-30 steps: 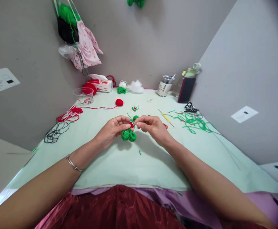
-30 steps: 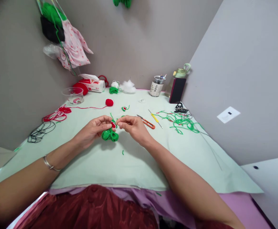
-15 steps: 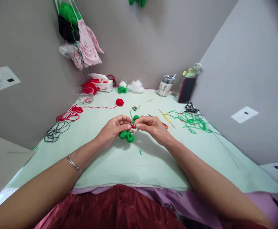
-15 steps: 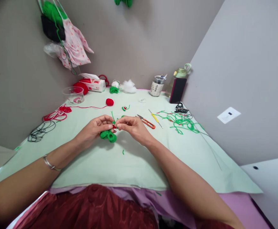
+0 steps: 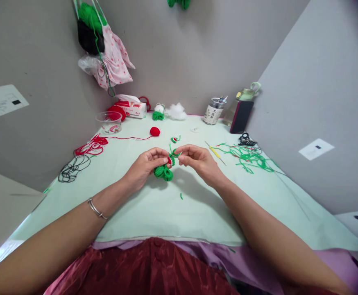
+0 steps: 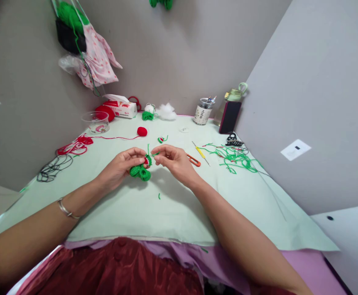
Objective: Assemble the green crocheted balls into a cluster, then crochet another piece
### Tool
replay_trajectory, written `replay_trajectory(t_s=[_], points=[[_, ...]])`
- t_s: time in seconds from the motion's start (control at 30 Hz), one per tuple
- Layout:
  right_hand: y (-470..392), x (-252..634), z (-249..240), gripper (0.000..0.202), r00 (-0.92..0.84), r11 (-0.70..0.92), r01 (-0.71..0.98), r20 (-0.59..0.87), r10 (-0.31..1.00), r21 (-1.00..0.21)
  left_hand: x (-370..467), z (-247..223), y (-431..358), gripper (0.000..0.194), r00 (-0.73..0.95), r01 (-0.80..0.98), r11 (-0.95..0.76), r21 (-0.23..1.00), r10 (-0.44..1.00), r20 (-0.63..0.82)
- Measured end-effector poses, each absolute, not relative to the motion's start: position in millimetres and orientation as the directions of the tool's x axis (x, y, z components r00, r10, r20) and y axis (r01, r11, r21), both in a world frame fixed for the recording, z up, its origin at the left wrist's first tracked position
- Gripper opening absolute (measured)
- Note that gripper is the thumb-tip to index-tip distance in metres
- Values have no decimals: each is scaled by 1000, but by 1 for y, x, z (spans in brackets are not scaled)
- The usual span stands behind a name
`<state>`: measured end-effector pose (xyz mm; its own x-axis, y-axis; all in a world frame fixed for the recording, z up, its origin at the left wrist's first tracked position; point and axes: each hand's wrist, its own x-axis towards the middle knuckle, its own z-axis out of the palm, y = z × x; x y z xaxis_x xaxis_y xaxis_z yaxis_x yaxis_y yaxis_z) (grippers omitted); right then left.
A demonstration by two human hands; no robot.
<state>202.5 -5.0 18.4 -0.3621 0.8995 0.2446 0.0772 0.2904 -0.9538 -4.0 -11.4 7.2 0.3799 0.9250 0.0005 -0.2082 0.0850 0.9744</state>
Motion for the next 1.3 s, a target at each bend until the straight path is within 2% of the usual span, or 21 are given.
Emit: replay_trajectory(t_s=[0.3,0.6,0.77,0.9,1.0,1.13,1.3], points=[[-6,202,22,22,-260,308,134,267,928,-942,-5,5,-11,22,381,-215,128,968,924,-38],[-8,200,20,21,-282,333,160,280,918,-929,-5,4,-11,17,406,-192,97,977,914,-11],[-8,199,20,30,-277,326,139,280,919,-935,-3,6,-11,25,391,-248,124,961,920,-18],[-10,197,21,22,-281,327,176,271,921,-928,-4,7,-11,30,375,-265,133,955,927,-24],[-13,196,20,12,-291,440,311,356,888,-842,-4,7,-11,29,367,-259,136,956,930,-32],[-15,195,18,12,-322,578,510,482,815,-637,-4,5,-11,25,379,-243,116,963,925,-16],[-16,196,16,11,-349,657,587,584,733,-474,-5,3,-9,24,384,-237,106,966,923,-7]])
